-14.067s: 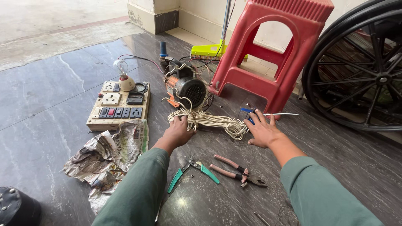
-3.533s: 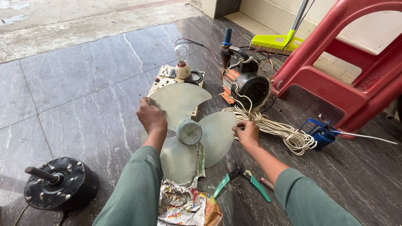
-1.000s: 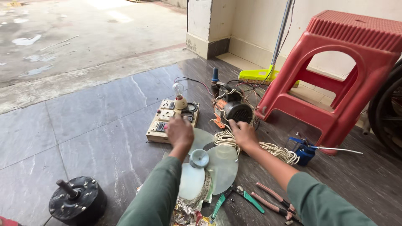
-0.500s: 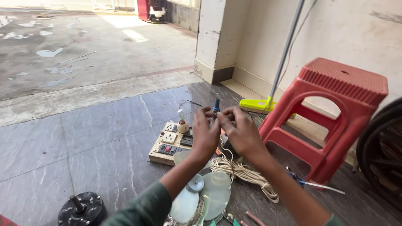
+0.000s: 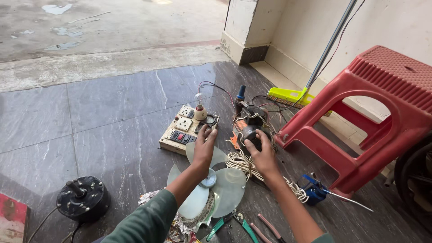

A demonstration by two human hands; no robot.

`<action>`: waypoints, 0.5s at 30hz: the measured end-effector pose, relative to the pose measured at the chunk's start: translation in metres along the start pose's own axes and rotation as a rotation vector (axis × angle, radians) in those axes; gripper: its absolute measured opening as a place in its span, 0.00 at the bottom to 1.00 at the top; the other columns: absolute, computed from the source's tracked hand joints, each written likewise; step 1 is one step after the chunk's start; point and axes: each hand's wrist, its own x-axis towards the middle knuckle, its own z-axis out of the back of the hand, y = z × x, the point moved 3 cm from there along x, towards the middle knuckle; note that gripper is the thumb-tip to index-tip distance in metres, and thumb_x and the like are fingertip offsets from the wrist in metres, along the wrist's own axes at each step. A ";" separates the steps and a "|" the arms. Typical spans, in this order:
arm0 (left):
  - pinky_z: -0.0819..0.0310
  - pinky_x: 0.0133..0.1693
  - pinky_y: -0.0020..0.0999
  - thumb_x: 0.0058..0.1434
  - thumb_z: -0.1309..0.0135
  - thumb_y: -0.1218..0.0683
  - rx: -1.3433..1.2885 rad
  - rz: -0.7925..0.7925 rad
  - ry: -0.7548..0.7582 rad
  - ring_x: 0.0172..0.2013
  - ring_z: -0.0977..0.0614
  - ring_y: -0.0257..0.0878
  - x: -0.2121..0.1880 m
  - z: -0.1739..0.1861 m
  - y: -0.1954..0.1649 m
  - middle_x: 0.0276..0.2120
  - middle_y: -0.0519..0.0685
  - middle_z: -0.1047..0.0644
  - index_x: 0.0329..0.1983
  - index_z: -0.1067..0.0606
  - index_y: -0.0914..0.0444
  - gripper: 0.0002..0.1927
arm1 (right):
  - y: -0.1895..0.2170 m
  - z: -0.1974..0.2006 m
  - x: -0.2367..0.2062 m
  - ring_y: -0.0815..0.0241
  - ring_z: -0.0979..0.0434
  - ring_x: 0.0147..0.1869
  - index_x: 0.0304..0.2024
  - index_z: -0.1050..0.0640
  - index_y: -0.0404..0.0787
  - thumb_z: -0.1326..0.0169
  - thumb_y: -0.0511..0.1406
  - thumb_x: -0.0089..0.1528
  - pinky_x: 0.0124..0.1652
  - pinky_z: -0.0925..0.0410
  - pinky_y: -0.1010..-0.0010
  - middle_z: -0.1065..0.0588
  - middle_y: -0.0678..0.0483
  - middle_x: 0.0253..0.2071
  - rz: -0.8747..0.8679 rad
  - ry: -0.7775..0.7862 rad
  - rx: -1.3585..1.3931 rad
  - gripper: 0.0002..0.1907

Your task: The person cleans a disassembled ceiling fan motor and housing using a brush. They hold the motor and housing parts on the floor and scrub them with a brush to remove dust and debris.

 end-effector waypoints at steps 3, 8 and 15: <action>0.44 0.68 0.38 0.66 0.49 0.39 -0.018 -0.133 0.032 0.70 0.35 0.45 0.000 -0.018 0.003 0.71 0.55 0.36 0.75 0.44 0.62 0.41 | -0.002 -0.015 0.005 0.52 0.33 0.71 0.68 0.33 0.40 0.39 0.43 0.62 0.65 0.41 0.63 0.32 0.43 0.67 -0.026 -0.014 0.241 0.34; 0.49 0.69 0.42 0.65 0.48 0.37 0.209 -0.031 -0.159 0.73 0.41 0.49 -0.023 -0.041 0.002 0.74 0.56 0.42 0.76 0.43 0.59 0.41 | 0.035 -0.025 -0.026 0.46 0.35 0.73 0.69 0.33 0.45 0.36 0.40 0.55 0.68 0.40 0.58 0.32 0.45 0.68 0.119 -0.016 -0.002 0.40; 0.47 0.68 0.42 0.63 0.49 0.35 -0.004 0.203 0.090 0.74 0.43 0.49 -0.112 -0.076 0.000 0.75 0.57 0.46 0.78 0.53 0.58 0.47 | 0.084 0.038 -0.089 0.29 0.68 0.80 0.70 0.36 0.54 0.39 0.36 0.57 0.65 0.55 0.24 0.50 0.46 0.78 0.087 -0.102 -0.817 0.38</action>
